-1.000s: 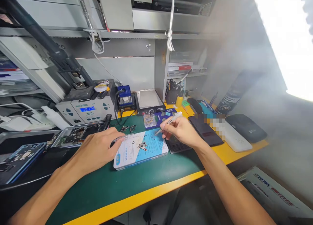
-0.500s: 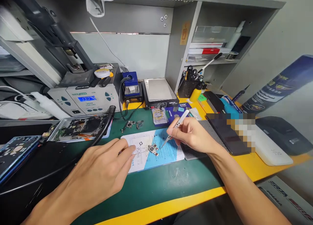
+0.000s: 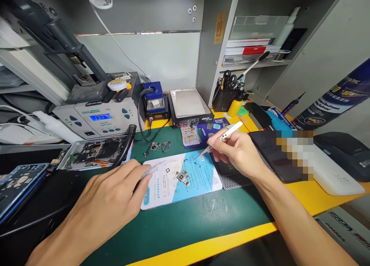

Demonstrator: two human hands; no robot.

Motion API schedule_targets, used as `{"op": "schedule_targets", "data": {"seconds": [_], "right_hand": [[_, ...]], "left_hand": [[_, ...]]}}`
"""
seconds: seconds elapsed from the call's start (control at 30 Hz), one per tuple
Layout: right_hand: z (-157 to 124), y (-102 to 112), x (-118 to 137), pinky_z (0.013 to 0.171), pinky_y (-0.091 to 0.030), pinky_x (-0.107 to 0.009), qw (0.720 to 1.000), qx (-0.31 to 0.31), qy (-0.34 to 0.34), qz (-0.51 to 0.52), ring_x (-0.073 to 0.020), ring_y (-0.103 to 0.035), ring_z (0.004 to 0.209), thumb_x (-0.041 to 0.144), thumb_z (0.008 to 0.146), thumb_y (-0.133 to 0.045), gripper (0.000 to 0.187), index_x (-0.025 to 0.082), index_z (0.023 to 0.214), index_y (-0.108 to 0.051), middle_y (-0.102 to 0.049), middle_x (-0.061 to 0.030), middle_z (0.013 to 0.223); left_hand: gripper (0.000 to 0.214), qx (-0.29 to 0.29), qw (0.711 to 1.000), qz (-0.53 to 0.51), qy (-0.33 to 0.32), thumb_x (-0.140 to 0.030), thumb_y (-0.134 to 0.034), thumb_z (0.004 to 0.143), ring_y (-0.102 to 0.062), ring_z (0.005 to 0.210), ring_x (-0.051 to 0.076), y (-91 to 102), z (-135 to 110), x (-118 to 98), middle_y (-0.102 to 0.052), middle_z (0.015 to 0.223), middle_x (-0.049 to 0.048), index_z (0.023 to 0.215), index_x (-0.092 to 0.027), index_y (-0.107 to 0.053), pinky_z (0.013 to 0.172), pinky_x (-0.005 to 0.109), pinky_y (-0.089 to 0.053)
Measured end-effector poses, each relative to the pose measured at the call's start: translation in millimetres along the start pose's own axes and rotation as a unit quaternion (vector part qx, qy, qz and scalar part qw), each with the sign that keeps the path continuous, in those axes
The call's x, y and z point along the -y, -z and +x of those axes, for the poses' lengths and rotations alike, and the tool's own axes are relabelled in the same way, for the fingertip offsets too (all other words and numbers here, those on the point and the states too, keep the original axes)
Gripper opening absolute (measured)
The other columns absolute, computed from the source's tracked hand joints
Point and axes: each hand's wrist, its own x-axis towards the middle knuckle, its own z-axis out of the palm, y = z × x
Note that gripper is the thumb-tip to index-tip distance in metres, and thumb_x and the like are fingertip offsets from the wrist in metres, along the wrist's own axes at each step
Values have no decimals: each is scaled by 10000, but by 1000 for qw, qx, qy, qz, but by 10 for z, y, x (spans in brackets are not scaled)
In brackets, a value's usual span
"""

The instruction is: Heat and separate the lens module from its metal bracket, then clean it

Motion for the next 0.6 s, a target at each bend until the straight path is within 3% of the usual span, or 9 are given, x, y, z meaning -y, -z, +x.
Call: {"op": "schedule_targets", "data": {"seconds": [0.1, 0.3, 0.5, 0.6], "right_hand": [[34, 26, -10, 430, -360, -277, 999, -27, 2, 18, -140, -532, 495, 398, 832, -799, 260, 197, 722, -677, -590, -5, 601], [60, 34, 19, 425, -364, -243, 999, -19, -1, 36, -121, -549, 505, 395, 888, -740, 260, 193, 740, -671, -622, 0, 620], [-17, -1, 57, 409, -339, -260, 998, 59, -2, 13, -133, -546, 485, 434, 834, -791, 257, 179, 859, -771, -666, -15, 608], [-72, -58, 108, 480, -406, -265, 996, 78, 22, -45, -147, -622, 616, 388, 815, -818, 309, 163, 618, -741, -759, -72, 804]], "left_hand": [[276, -3, 999, -3, 41, -252, -435, 992, -624, 576, 184, -12, 14, 3, -657, 768, 20, 950, -210, -705, 490, 351, -379], [305, 52, 990, -57, 121, -286, -453, 998, -687, 694, 212, -35, 115, -83, -670, 869, 25, 1097, -255, -740, 577, 341, -431], [339, 89, 993, -68, 41, -308, -404, 1035, -677, 742, 194, 36, 124, -93, -653, 915, 11, 1203, -290, -699, 614, 337, -404], [319, 100, 993, -55, 24, -307, -406, 1034, -655, 743, 190, 111, 92, -50, -633, 891, 4, 1129, -296, -711, 600, 339, -367]]}}
